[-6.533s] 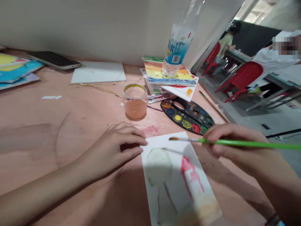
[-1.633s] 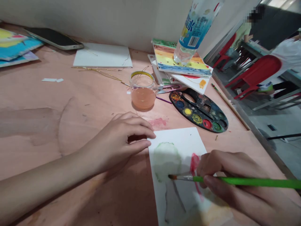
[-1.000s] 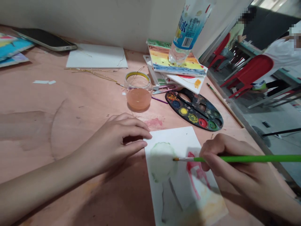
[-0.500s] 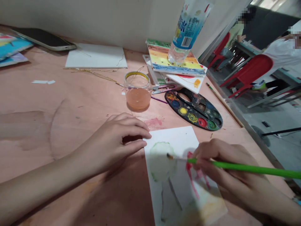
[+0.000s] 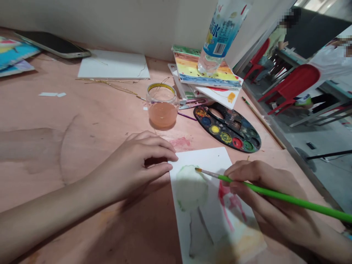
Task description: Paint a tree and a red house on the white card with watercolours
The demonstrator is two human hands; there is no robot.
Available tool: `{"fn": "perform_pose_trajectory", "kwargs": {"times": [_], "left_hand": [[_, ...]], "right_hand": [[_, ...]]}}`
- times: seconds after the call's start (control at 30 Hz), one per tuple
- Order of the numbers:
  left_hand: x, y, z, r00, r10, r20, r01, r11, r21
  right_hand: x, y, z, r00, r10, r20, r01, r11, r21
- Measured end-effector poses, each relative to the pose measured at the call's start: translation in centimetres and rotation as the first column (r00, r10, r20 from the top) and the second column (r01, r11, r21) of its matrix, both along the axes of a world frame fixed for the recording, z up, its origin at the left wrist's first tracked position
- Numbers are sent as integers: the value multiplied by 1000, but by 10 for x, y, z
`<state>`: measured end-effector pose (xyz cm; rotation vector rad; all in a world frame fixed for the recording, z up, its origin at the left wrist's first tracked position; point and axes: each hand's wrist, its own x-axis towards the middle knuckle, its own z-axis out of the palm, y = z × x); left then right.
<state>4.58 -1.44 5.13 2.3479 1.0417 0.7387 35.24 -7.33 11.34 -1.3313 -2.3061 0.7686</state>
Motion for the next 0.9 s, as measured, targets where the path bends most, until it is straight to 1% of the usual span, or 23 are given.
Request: {"fn": "perform_pose_trajectory", "kwargs": {"times": [0.17, 0.27, 0.33, 0.4, 0.5, 0.6, 0.73, 0.83, 0.87, 0.9], "left_hand": [[1, 1, 1, 1000, -5, -2, 5, 1000, 3], [0, 1, 1, 1000, -8, -5, 8, 1000, -4], [0, 0, 1, 1000, -2, -8, 2, 1000, -7], [0, 0, 0, 1000, 0, -13, -1, 1000, -10], [1, 0, 0, 1000, -4, -1, 4, 1000, 0], [1, 1, 0, 1000, -8, 19, 8, 1000, 16], [0, 0, 0, 1000, -7, 29, 6, 999, 34], [0, 1, 0, 1000, -11, 28, 10, 999, 40], [0, 1, 0, 1000, -11, 26, 10, 999, 40], [0, 1, 0, 1000, -9, 23, 8, 999, 41]], "right_hand": [[1, 0, 0, 998, 44, 52, -46, 998, 46], [2, -1, 1, 995, 44, 84, -45, 999, 15], [2, -1, 2, 993, 69, 98, -71, 997, 17], [2, 0, 1, 993, 92, 71, -97, 994, 56], [2, 0, -1, 990, 138, -11, -137, 986, 96], [1, -1, 0, 974, 221, -40, -219, 975, 47], [1, -1, 3, 986, 168, -7, -168, 985, -25], [1, -1, -2, 979, 191, -74, -197, 977, -83], [2, -1, -5, 979, 174, -102, -184, 979, -91], [2, -1, -7, 984, 131, -125, -141, 987, -79]]}}
